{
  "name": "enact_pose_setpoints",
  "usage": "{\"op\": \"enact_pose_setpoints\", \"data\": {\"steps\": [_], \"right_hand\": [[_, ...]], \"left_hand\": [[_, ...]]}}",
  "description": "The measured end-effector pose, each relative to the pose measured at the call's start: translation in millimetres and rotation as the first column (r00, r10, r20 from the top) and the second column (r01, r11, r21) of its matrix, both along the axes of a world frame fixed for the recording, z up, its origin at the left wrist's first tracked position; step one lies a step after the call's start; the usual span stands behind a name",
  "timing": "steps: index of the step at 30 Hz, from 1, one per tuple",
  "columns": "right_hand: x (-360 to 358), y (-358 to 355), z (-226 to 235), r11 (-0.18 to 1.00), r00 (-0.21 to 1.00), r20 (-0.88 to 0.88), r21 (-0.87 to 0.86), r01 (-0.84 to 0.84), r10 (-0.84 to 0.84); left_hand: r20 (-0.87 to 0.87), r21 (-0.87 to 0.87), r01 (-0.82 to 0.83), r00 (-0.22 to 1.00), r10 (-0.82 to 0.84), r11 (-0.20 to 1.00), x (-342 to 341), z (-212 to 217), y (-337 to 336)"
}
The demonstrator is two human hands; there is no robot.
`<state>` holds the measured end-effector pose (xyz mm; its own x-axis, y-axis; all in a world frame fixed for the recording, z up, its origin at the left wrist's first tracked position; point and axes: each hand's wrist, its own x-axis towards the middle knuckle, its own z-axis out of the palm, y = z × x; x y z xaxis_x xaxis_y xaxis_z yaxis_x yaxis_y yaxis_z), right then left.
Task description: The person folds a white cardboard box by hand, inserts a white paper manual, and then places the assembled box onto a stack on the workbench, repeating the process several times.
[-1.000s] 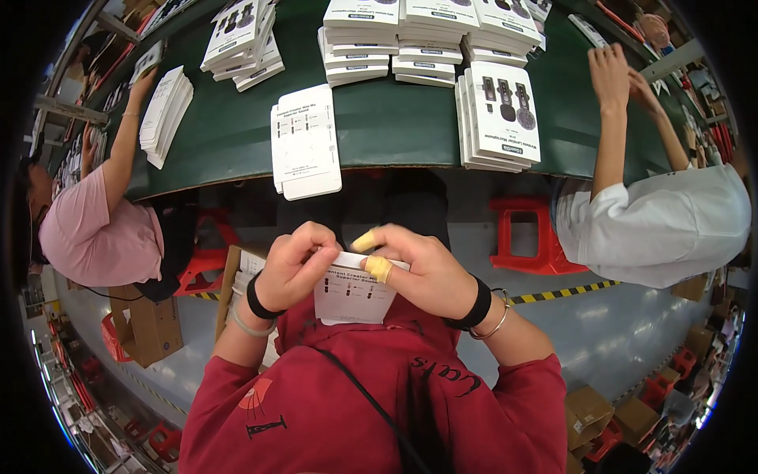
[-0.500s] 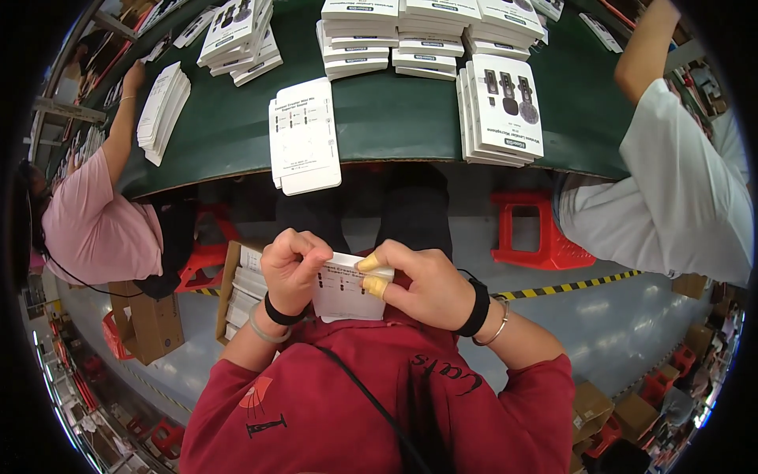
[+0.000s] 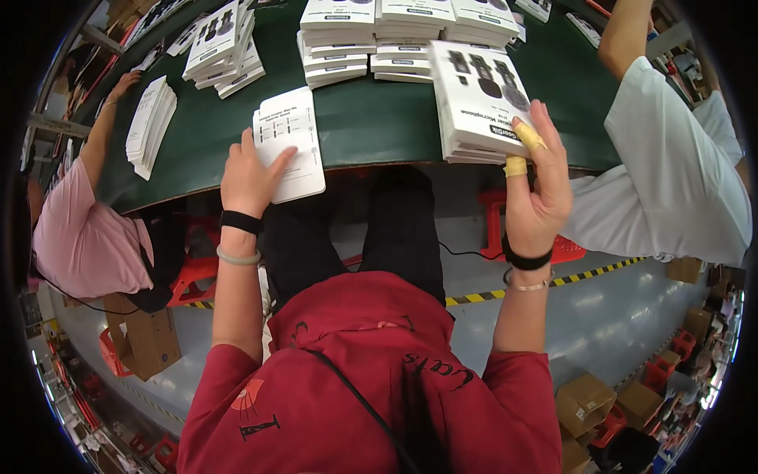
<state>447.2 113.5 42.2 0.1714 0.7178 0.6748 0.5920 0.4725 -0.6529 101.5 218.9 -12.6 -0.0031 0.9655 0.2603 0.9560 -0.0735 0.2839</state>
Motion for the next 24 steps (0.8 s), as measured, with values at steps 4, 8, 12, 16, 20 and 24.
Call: {"op": "enact_pose_setpoints", "data": {"steps": [4, 8, 12, 16, 20, 24], "right_hand": [[27.9, 10.9, -48.2, 0.985, 0.982, 0.076, 0.024, 0.171, -0.172], [36.4, 18.7, -62.6, 0.983, 0.981, 0.085, -0.049, 0.179, -0.174], [32.6, 18.0, -54.3, 0.977, 0.956, 0.234, -0.073, 0.199, -0.177], [18.5, 9.2, -34.3, 0.954, 0.867, 0.437, -0.061, 0.292, -0.237], [-19.4, -0.9, -16.8, 0.986, 0.909, 0.390, -0.013, 0.166, -0.148], [-80.7, -6.5, 1.6, 0.985, 0.965, 0.221, -0.124, -0.119, 0.144]], "left_hand": [[0.029, -0.128, -0.001, 1.000, 0.005, 0.992, -5.2, -14.6, 15.7], [0.217, -0.114, 0.042, 0.976, -0.016, 0.993, -32.4, -31.3, 29.7], [0.642, -0.140, 0.108, 0.766, 0.007, 0.984, -48.1, -31.1, 25.1], [0.949, -0.084, 0.144, 0.314, 0.035, 0.986, -41.5, -3.6, -9.8], [0.985, -0.043, 0.276, 0.174, -0.006, 0.960, -12.3, 13.1, -61.8], [0.928, -0.007, 0.493, 0.328, -0.178, 0.870, 11.9, 12.8, -102.2]]}}
